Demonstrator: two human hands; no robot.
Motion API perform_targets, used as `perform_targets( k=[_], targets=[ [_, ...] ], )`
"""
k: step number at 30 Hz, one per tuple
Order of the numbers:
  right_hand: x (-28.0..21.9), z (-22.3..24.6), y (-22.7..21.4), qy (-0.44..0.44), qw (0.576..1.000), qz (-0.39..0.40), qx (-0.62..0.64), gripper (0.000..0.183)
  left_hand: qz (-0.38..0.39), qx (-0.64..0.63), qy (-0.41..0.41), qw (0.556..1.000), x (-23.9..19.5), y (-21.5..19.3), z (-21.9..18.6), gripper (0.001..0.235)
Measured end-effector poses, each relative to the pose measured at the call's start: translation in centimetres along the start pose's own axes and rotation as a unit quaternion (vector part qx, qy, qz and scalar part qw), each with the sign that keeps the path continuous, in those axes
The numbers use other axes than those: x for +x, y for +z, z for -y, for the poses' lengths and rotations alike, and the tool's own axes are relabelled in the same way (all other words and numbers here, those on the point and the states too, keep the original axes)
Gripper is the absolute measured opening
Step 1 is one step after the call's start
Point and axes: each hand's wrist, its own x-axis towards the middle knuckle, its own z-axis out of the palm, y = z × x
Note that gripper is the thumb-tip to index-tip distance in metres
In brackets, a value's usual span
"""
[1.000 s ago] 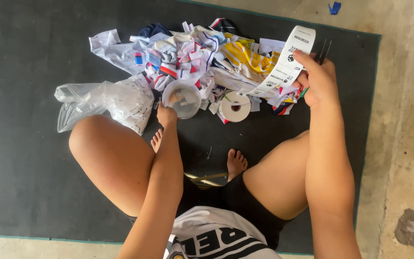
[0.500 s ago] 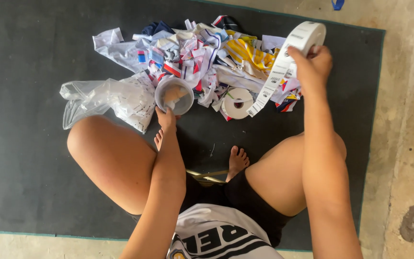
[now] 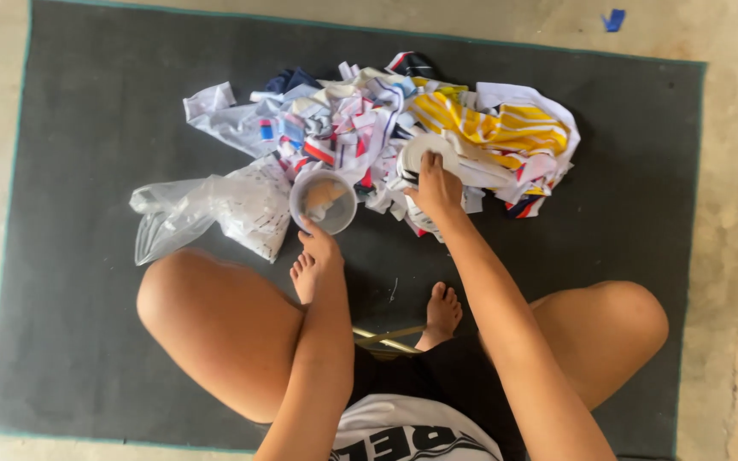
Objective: The person sits on a mat and uses scissors to cut individual labels from a roll of white adhesive tape. They handle the roll and the cut labels, placing them into a small plastic container.
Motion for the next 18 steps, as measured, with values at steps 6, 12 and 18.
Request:
perform_targets(
  k=[6,12,18],
  targets=[
    [-0.2,-1.5,6.5,-0.006,0.995,0.098,-0.001,0.071,-0.01,0.007,0.028,1.0,-3.3,-1.9,-2.9,0.1],
    [-3.3,-5.8,13.7,0.036,0.983,0.176,0.029,0.047,0.007,0.076,0.003,0.997,-2.3,0.8,1.6,0.097],
    [-5.5,-5.5,10.2,0.119,0.969,0.2,0.083,0.042,-0.088,0.323,0.665,0.668,5.0,3.6,15.7,0.062]
  ],
)
